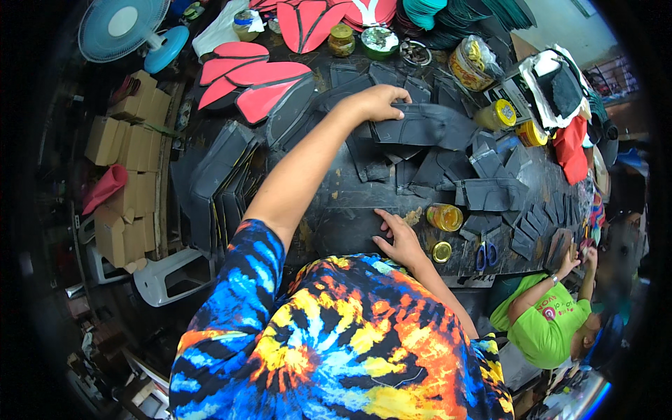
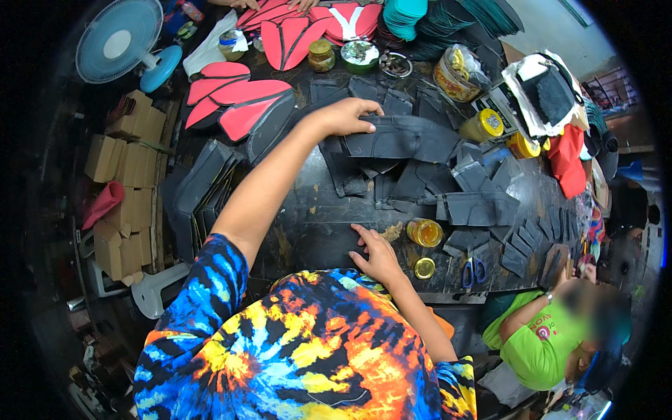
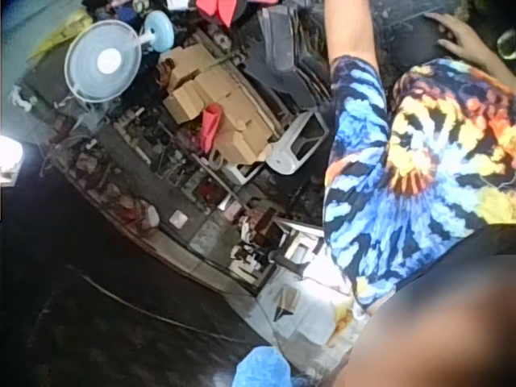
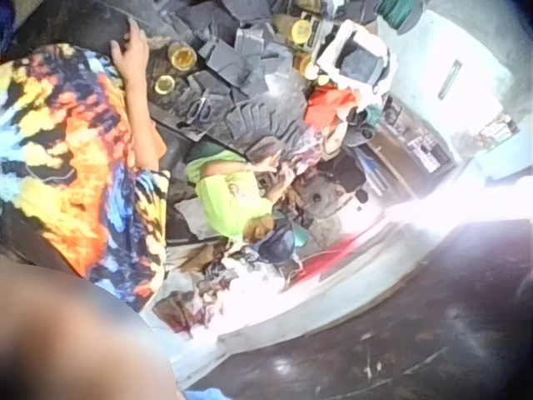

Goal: The person repeatedly picks up black rubber pieces from a table, applies a yellow paste from a jar to the edges, and places the treated pieces back on the table. The process is repeated for multiple pieces throughout the clip.

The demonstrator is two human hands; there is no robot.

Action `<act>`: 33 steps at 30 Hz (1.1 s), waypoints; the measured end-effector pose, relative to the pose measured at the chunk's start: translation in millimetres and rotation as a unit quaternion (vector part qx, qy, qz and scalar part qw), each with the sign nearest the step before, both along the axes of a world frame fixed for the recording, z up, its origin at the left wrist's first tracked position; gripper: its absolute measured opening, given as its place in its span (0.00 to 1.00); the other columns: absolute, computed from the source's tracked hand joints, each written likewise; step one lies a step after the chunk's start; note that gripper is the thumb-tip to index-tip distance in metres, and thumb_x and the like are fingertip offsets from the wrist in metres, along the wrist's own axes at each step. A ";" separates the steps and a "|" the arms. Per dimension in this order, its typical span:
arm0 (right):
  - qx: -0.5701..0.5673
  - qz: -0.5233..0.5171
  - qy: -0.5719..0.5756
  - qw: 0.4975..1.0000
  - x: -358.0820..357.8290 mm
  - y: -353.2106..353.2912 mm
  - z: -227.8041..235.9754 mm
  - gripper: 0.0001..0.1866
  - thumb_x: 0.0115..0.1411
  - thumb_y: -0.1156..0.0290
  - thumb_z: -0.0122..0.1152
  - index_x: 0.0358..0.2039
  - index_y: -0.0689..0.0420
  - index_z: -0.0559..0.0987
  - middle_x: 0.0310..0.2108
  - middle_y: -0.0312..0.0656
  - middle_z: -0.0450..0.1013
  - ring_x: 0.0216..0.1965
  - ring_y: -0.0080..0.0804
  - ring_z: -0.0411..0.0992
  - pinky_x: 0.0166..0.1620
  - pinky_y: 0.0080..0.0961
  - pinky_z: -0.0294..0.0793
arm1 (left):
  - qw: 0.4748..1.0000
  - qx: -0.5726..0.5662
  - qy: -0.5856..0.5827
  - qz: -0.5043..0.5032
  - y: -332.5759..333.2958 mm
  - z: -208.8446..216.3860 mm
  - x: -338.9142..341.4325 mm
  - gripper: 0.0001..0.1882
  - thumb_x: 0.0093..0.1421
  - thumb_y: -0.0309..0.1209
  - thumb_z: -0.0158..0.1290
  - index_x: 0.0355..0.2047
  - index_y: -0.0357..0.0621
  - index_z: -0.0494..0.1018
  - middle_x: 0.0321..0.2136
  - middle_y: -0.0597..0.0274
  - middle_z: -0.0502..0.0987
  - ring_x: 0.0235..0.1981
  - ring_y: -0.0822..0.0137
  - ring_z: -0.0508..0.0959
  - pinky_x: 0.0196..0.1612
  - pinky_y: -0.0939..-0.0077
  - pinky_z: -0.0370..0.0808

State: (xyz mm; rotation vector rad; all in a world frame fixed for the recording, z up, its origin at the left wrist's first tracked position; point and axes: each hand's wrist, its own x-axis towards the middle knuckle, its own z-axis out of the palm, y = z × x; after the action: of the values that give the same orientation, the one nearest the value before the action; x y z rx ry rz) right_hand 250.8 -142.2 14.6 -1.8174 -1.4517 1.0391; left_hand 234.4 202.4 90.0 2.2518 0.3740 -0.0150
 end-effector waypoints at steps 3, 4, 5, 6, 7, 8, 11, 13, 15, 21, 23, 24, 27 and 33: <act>0.008 -0.001 0.002 1.000 -0.3 -0.6 -3.6 0.38 0.53 0.70 0.72 0.66 0.50 0.71 0.36 0.40 0.70 0.33 0.33 0.70 0.40 0.30 0.75 | 0.983 0.101 0.056 0.140 -19.6 -26.0 -3.7 0.24 0.58 0.34 0.65 0.55 0.48 0.74 0.48 0.52 0.81 0.55 0.47 0.77 0.60 0.44 0.68; 0.008 -0.003 0.002 1.000 -0.7 -1.0 -4.7 0.38 0.53 0.70 0.72 0.66 0.50 0.71 0.36 0.39 0.70 0.33 0.33 0.70 0.40 0.30 0.75 | 0.972 0.153 0.023 0.176 -25.2 -31.9 -7.7 0.25 0.58 0.33 0.64 0.56 0.49 0.73 0.49 0.52 0.80 0.55 0.48 0.76 0.62 0.42 0.66; 0.015 -0.005 0.004 1.000 -0.9 -1.3 -6.0 0.38 0.53 0.70 0.72 0.66 0.51 0.71 0.35 0.39 0.70 0.32 0.33 0.70 0.40 0.29 0.75 | 0.956 0.205 -0.014 0.211 -31.9 -37.4 -13.1 0.26 0.58 0.33 0.64 0.57 0.50 0.72 0.50 0.53 0.79 0.56 0.49 0.76 0.63 0.39 0.64; 0.019 -0.007 0.004 1.000 -1.0 -1.7 -7.0 0.38 0.53 0.70 0.72 0.66 0.51 0.71 0.35 0.39 0.70 0.32 0.32 0.69 0.40 0.29 0.75 | 0.938 0.247 -0.032 0.241 -37.5 -41.5 -17.7 0.27 0.58 0.32 0.64 0.59 0.52 0.71 0.51 0.54 0.78 0.57 0.50 0.75 0.64 0.37 0.62; 0.018 -0.006 0.002 1.000 -0.6 -1.7 -8.4 0.38 0.53 0.71 0.72 0.66 0.51 0.71 0.35 0.39 0.70 0.32 0.32 0.69 0.39 0.29 0.75 | 0.936 0.226 -0.052 0.263 -43.7 -45.2 -23.3 0.29 0.58 0.31 0.63 0.60 0.54 0.70 0.53 0.55 0.75 0.59 0.50 0.72 0.65 0.35 0.60; 0.022 -0.010 0.004 1.000 -0.1 -1.7 -9.6 0.38 0.53 0.71 0.72 0.66 0.51 0.71 0.35 0.39 0.70 0.31 0.32 0.69 0.39 0.29 0.74 | 0.927 0.234 -0.103 0.275 -51.8 -49.6 -31.5 0.29 0.57 0.31 0.63 0.60 0.50 0.69 0.54 0.54 0.74 0.58 0.49 0.73 0.66 0.41 0.62; 0.038 -0.001 -0.001 0.999 2.2 -1.1 -14.4 0.38 0.52 0.72 0.71 0.66 0.52 0.71 0.35 0.39 0.70 0.30 0.30 0.68 0.37 0.27 0.74 | 0.925 0.172 -0.213 0.264 -86.3 -67.7 -69.6 0.31 0.56 0.32 0.63 0.60 0.43 0.68 0.56 0.49 0.73 0.59 0.45 0.71 0.65 0.51 0.65; 0.036 0.002 -0.003 0.999 3.8 -0.4 -18.9 0.39 0.52 0.74 0.71 0.66 0.53 0.71 0.35 0.38 0.69 0.30 0.29 0.68 0.37 0.27 0.73 | 0.937 0.118 -0.217 0.246 -119.4 -86.5 -107.8 0.35 0.57 0.34 0.63 0.63 0.41 0.65 0.59 0.45 0.70 0.61 0.42 0.69 0.66 0.52 0.64; 0.033 -0.008 0.012 0.999 5.7 -0.6 -23.2 0.38 0.52 0.76 0.70 0.65 0.54 0.71 0.34 0.38 0.70 0.29 0.27 0.68 0.37 0.25 0.73 | 0.955 0.069 -0.162 0.237 -152.0 -105.6 -155.0 0.40 0.57 0.38 0.64 0.67 0.42 0.62 0.64 0.43 0.65 0.65 0.41 0.66 0.69 0.51 0.61; 0.049 -0.022 -0.028 0.998 22.1 -3.6 -29.6 0.35 0.53 0.79 0.68 0.64 0.57 0.72 0.33 0.38 0.70 0.26 0.26 0.67 0.34 0.24 0.73 | 0.984 -0.055 0.028 0.165 -213.3 -111.9 -221.5 0.47 0.60 0.52 0.61 0.73 0.44 0.55 0.74 0.42 0.52 0.74 0.43 0.55 0.73 0.48 0.55; 0.038 -0.018 -0.030 0.999 28.1 -4.5 -29.7 0.35 0.54 0.79 0.69 0.64 0.57 0.72 0.32 0.37 0.69 0.26 0.26 0.67 0.34 0.24 0.73 | 0.980 -0.092 0.009 0.174 -200.9 -88.2 -224.1 0.46 0.59 0.50 0.63 0.72 0.45 0.58 0.72 0.38 0.54 0.72 0.41 0.58 0.73 0.52 0.57; 0.032 -0.018 -0.030 0.999 30.4 -4.1 -30.1 0.35 0.54 0.79 0.69 0.64 0.57 0.72 0.32 0.37 0.69 0.26 0.26 0.67 0.34 0.24 0.73 | 0.981 -0.065 0.004 0.182 -188.0 -72.9 -226.1 0.46 0.58 0.48 0.65 0.71 0.46 0.60 0.71 0.35 0.55 0.71 0.40 0.60 0.72 0.53 0.58; 0.030 -0.018 -0.015 0.999 33.7 -2.8 -31.6 0.36 0.54 0.80 0.69 0.65 0.58 0.71 0.33 0.37 0.69 0.27 0.25 0.67 0.34 0.24 0.73 | 0.923 0.148 -0.173 0.310 -135.0 -20.5 -251.1 0.39 0.49 0.35 0.69 0.62 0.41 0.70 0.64 0.44 0.69 0.69 0.45 0.65 0.71 0.54 0.61; 0.042 -0.032 -0.025 0.998 29.4 -3.9 -37.1 0.36 0.54 0.79 0.69 0.65 0.58 0.71 0.33 0.38 0.70 0.28 0.26 0.67 0.36 0.25 0.73 | 0.806 0.211 0.122 0.540 -63.0 27.6 -327.2 0.64 0.36 0.50 0.77 0.72 0.49 0.56 0.64 0.38 0.67 0.66 0.41 0.67 0.67 0.53 0.66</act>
State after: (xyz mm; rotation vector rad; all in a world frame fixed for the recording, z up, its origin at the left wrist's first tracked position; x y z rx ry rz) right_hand 280.2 -146.1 -22.4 -1.8291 -1.4358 0.8928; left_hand -92.8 139.4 117.5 2.1184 1.9060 0.4111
